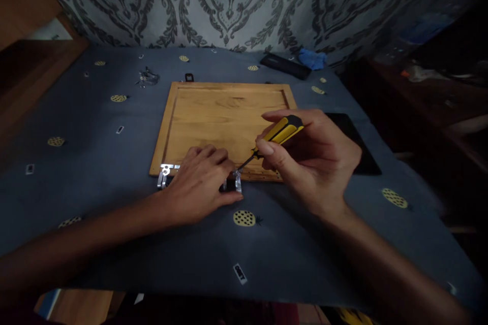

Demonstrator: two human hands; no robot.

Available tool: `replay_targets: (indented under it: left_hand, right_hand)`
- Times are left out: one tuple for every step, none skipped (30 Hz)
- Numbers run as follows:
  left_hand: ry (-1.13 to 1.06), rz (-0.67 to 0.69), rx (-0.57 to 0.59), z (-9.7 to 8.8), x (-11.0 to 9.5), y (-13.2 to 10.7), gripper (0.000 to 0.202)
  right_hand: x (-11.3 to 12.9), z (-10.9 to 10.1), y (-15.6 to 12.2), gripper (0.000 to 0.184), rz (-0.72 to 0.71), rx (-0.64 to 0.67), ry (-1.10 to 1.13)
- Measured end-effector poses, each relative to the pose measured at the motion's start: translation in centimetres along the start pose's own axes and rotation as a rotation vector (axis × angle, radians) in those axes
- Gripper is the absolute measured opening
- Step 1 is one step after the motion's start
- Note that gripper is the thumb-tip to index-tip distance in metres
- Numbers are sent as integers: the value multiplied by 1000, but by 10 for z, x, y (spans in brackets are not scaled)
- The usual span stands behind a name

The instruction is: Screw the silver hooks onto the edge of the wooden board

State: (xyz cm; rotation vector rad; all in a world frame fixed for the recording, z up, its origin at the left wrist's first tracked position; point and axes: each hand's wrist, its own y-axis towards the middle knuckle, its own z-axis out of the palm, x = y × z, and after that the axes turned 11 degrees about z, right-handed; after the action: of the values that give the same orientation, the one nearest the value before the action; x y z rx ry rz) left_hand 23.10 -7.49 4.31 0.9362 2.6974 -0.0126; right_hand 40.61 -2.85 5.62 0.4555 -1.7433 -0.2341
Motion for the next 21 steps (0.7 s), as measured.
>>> replay_targets:
  left_hand:
    - [0,3,-4,0,0,0,38]
    - [2,5,-5,1,0,0,38]
    - [4,4,-4,1,0,-1,39]
    - [4,2,0,1,0,-1,40]
    - [3,0,4,1,0,-1,40]
    - [2,-2,8,2,0,-1,40]
    - [0,-3,12,1,0,0,40]
    - [-2,-2,14,1,0,0,40]
    - [-3,0,14,1,0,0,40]
    - [-4,2,15,1,0,0,39]
    - [-5,1,17,0,-1,0,38]
    - [-4,-2,18,0,-1,1,38]
    - [-3,-5,18,-1,-1,1,38]
    - [0,-8,17,-1,-1,1,37]
    - [3,-9,16,-1,-1,1,37]
    - [6,-8,11,-1,-1,1,37]
    - [8,-4,7,-1,-1,1,37]
    - [10,2,1,-1,-1,1,37]
    - [11,6,-5,-1,0,1,37]
    - [12,8,-9,0,0,0,37]
    - [11,8,-10,0,0,0,36]
  right_hand:
    - [1,-1,1,22,-10,22,-3]
    - [2,-1,2,19,-15,40,-6]
    - [3,-2,3,18,-13,50,-5]
    - [4,-2,3,19,0,56,-1]
    - [4,-2,4,20,22,60,10]
    - [5,-2,4,21,48,68,28]
    - [5,-2,4,22,70,78,50]
    - [6,-2,5,23,85,92,72]
    - [6,-2,5,24,88,103,96]
    - [6,-2,5,23,88,114,114]
    - [6,-3,5,22,87,121,124]
    - [7,-3,5,20,88,126,125]
    - [7,-4,5,19,93,132,119]
    - [8,-4,5,18,99,141,108]
    - [8,-5,4,18,105,149,95]
    - [8,-5,4,17,112,157,85]
    - [8,-5,4,17,111,161,85]
    - [8,-5,3,16,107,160,92]
    - [8,-4,3,15,104,151,100]
    - [7,-3,2,14,99,136,108]
    - [7,-2,1,14,91,118,114]
